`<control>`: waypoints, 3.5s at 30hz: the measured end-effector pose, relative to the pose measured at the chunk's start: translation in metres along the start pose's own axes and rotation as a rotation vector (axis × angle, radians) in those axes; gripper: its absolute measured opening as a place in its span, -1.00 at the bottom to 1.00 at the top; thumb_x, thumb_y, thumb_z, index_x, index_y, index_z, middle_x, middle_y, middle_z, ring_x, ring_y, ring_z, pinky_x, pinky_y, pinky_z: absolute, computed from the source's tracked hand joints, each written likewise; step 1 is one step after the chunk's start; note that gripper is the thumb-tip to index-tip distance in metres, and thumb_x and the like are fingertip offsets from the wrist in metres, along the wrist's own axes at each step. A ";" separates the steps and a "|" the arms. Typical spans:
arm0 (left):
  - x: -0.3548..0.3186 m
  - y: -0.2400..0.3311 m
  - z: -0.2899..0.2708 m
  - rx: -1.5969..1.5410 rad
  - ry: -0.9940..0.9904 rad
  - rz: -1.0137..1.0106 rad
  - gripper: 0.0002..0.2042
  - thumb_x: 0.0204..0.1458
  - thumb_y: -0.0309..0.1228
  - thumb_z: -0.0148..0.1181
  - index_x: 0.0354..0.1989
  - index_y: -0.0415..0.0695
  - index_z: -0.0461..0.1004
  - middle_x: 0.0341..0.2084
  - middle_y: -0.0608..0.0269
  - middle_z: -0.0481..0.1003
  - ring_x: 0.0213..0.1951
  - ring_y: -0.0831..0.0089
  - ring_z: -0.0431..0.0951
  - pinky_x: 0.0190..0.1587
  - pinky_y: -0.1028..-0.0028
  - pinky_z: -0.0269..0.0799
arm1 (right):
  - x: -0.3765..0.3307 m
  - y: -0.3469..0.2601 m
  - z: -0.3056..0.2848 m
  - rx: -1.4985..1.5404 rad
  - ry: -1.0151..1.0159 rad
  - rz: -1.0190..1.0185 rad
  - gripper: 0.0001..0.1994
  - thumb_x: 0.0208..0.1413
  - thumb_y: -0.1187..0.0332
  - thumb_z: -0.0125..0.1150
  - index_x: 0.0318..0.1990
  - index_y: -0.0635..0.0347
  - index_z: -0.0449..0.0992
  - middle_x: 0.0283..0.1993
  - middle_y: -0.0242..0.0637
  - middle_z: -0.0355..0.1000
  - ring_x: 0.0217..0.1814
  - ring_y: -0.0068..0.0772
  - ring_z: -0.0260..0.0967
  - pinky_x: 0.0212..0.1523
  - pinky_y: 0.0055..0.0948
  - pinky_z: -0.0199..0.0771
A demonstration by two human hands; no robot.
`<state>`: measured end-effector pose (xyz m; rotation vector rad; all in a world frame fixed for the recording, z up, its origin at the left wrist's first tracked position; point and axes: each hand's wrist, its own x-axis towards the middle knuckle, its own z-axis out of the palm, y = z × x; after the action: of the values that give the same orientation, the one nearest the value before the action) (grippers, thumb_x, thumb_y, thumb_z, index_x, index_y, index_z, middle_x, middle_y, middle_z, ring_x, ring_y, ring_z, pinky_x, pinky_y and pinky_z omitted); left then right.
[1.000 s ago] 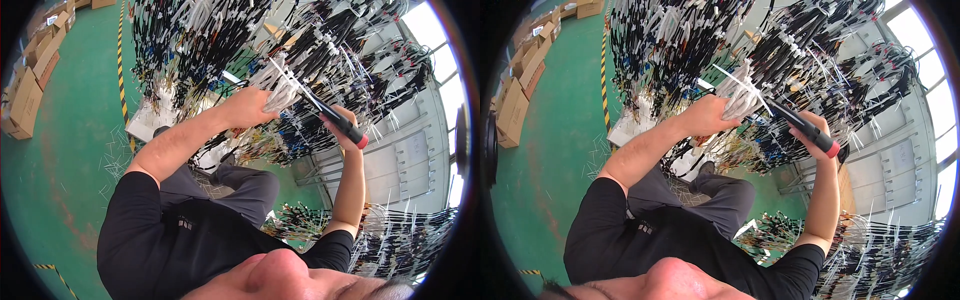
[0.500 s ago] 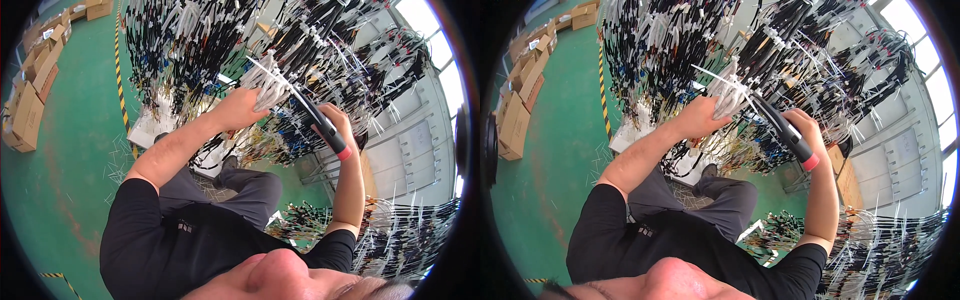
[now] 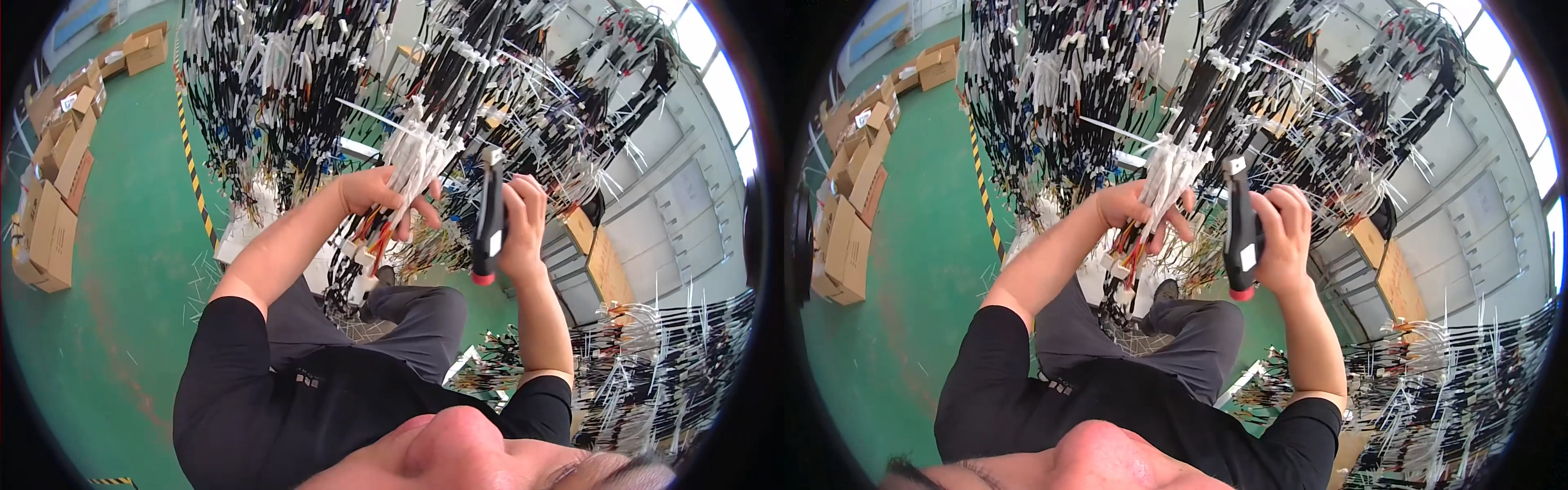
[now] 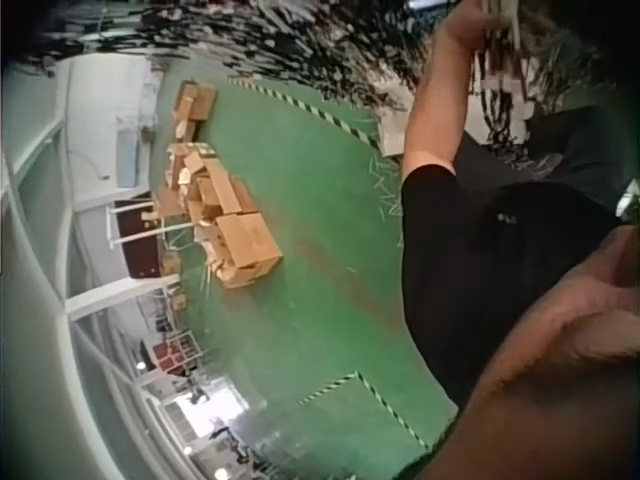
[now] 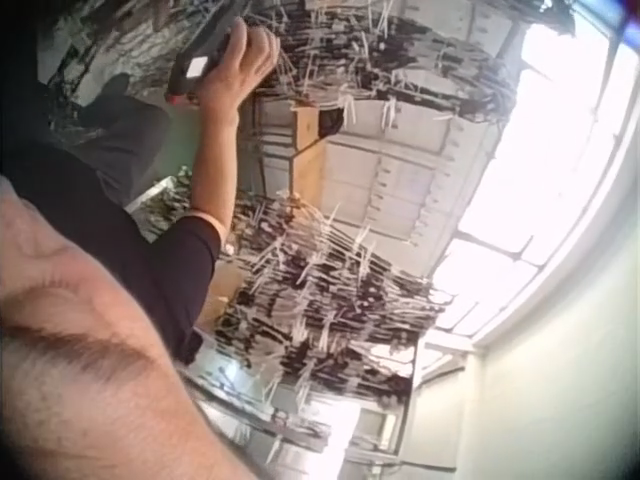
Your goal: Organizing and trimming cable bundles using a zip-tie gun in a factory setting.
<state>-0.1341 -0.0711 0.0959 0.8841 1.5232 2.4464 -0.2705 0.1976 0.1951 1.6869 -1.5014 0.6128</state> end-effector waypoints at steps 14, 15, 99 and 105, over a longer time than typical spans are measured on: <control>0.015 -0.035 0.026 -0.234 0.182 0.094 -0.42 0.18 0.06 0.39 0.14 -0.12 0.38 -0.57 0.29 0.39 -0.54 0.42 0.41 -0.46 0.40 0.31 | -0.016 0.013 0.007 -0.160 -0.040 0.085 -0.38 -0.18 0.49 0.39 0.18 0.03 0.54 0.10 -0.22 0.36 0.34 0.01 0.32 0.50 0.19 0.16; 0.015 -0.035 0.028 -0.206 0.223 0.093 -0.47 0.21 0.03 0.37 0.10 -0.11 0.39 -0.57 0.29 0.38 -0.55 0.42 0.39 -0.47 0.40 0.30 | -0.019 0.014 0.008 -0.127 0.054 0.087 -0.39 -0.19 0.50 0.40 0.16 0.03 0.56 0.10 -0.23 0.36 0.34 0.00 0.32 0.49 0.18 0.17; 0.015 -0.014 0.034 0.182 0.829 0.073 -0.65 0.17 -0.43 0.48 0.09 -0.22 0.56 -0.11 0.20 0.66 -0.18 0.51 0.65 -0.05 0.45 0.56 | 0.027 0.008 -0.056 0.705 -0.566 0.635 -0.49 0.13 0.33 0.55 0.20 0.26 0.53 -0.01 -0.37 0.57 0.06 -0.47 0.48 0.17 -0.37 0.47; 0.029 -0.020 0.041 0.331 1.007 0.159 -0.57 0.08 -0.49 0.54 0.12 -0.25 0.57 -0.11 0.17 0.67 -0.14 0.44 0.64 -0.01 0.36 0.56 | 0.043 0.023 -0.070 0.525 -0.685 0.515 -0.58 0.11 0.29 0.57 0.09 0.21 0.59 -0.10 -0.40 0.59 -0.05 -0.52 0.47 0.04 -0.39 0.48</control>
<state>-0.1394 -0.0176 0.1036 -0.3471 2.2299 2.9821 -0.2752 0.2282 0.2753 2.0293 -2.4781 0.7894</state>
